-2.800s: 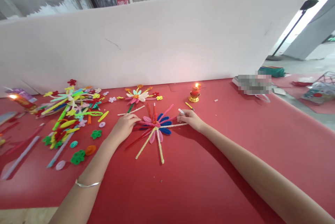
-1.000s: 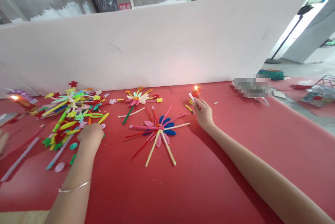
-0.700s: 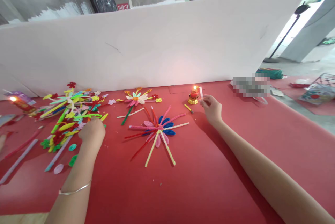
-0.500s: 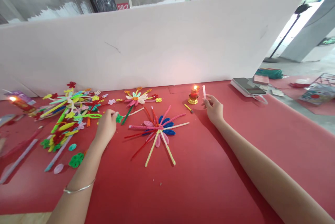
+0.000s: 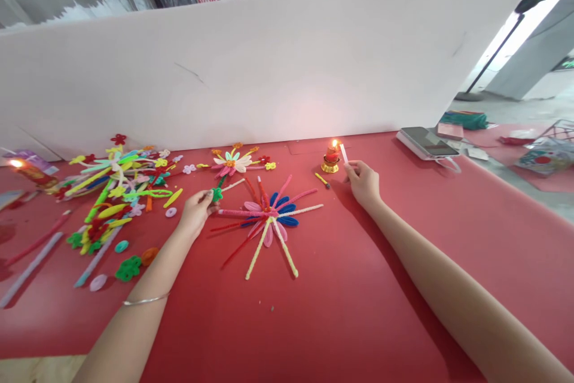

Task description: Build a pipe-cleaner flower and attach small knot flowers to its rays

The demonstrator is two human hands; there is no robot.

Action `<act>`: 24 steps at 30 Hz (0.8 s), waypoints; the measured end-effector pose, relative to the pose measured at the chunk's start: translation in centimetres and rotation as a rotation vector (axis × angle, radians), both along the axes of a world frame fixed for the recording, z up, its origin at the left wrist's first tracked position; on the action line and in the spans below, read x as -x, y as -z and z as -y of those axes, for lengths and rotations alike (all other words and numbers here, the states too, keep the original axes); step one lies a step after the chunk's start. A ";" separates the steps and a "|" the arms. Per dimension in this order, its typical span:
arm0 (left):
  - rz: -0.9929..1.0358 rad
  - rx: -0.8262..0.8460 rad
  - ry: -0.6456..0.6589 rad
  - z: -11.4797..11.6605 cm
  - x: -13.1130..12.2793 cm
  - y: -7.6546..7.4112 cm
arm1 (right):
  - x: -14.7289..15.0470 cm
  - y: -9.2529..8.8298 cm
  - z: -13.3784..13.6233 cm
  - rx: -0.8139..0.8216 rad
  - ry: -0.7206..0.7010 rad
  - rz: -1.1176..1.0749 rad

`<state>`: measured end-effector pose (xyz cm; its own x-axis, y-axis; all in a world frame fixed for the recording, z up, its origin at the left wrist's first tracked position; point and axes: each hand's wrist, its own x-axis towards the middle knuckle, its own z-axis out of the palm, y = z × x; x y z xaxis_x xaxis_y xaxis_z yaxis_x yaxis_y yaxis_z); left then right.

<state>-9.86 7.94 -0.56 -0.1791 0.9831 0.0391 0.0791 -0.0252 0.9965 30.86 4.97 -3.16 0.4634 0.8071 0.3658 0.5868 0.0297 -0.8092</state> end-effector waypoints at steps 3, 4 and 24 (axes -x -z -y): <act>-0.010 -0.018 -0.007 -0.1 -0.1 0.4 | 0.1 -0.2 0.0 0.010 -0.012 0.038; -0.020 -0.026 -0.008 -0.1 -0.1 0.6 | 0.1 -0.2 -0.1 0.008 -0.012 0.051; -0.134 -0.047 0.006 0.0 -0.6 0.8 | 0.2 0.0 -0.4 0.005 0.004 0.079</act>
<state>-9.30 7.91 -1.32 -0.1634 0.9806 0.1082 0.2110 -0.0724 0.9748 30.63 5.36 -3.19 0.4363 0.8072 0.3976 0.6488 0.0240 -0.7606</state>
